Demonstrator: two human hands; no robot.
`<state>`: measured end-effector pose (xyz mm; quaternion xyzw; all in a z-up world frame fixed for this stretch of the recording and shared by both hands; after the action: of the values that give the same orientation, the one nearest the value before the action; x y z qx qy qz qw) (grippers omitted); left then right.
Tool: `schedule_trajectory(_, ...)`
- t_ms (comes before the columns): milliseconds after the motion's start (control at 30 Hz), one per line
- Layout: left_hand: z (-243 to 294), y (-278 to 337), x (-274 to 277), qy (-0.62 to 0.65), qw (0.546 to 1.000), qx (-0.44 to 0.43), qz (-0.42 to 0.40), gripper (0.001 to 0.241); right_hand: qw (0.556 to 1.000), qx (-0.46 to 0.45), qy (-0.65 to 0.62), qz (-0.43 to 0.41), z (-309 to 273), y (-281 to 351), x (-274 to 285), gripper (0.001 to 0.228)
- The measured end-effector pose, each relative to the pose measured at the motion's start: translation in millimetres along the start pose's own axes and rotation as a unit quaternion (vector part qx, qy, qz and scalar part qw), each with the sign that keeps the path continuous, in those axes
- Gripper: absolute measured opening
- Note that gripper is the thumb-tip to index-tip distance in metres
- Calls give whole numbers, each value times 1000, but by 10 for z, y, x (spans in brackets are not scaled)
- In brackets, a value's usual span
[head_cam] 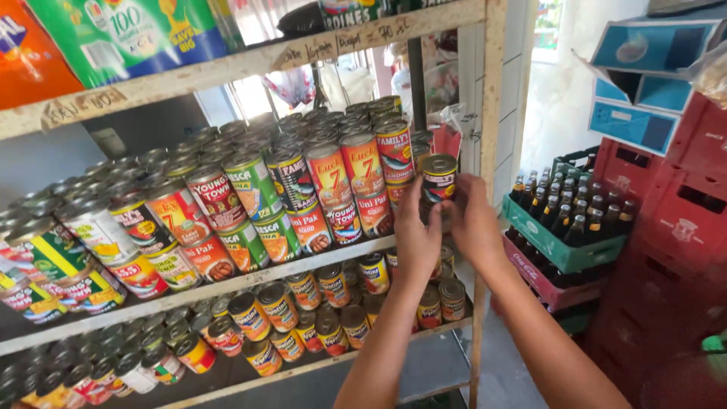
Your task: Packing canned goods from a grocery shelf into a cardboard box.
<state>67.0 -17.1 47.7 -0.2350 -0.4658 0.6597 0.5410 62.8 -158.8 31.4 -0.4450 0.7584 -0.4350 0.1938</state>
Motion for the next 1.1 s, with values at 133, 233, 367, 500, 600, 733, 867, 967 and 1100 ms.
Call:
schedule_trajectory(133,-56,99,-32,-16,1000,-7,-7,58,998,-9,52,-28,123,-8,-98,53)
schedule_trajectory(233,-94,131,-84,-28,999,-10,-22,55,995,-46,80,-48,120,-36,-147,56)
schedule_trajectory(367,-167,120,-162,-85,994,36,-63,44,986,-90,133,-48,175,-94,-218,44)
schedule_trajectory(500,-317,121,-362,-163,983,-13,-82,55,984,-100,139,-56,275,-223,-314,27)
schedule_trajectory(600,-386,96,-437,-188,976,-36,-104,62,977,-137,149,-66,324,-287,-366,27)
schedule_trajectory(733,-419,-52,-433,-195,958,58,-202,71,971,-161,159,-73,364,-278,-378,29)
schedule_trajectory(867,-629,-66,-573,-206,937,90,-267,76,968,-105,206,-97,513,-254,-432,39)
schedule_trajectory(967,-688,-97,-627,-196,931,101,-291,80,963,-81,230,-120,553,-248,-457,46)
schedule_trajectory(1100,-715,-83,-648,-189,930,99,-300,84,961,-58,236,-133,449,-261,-469,51)
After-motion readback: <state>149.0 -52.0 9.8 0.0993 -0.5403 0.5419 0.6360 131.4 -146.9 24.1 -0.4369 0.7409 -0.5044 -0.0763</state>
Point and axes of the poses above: each hand's wrist, its own y-axis away from the middle knuckle, its own x-axis out of the back of the hand, z = x × y, the point moved 7 cm from there along -y, towards the middle knuckle, and after that the axes turned 10 degrees about -y, right-handed, at the moved point
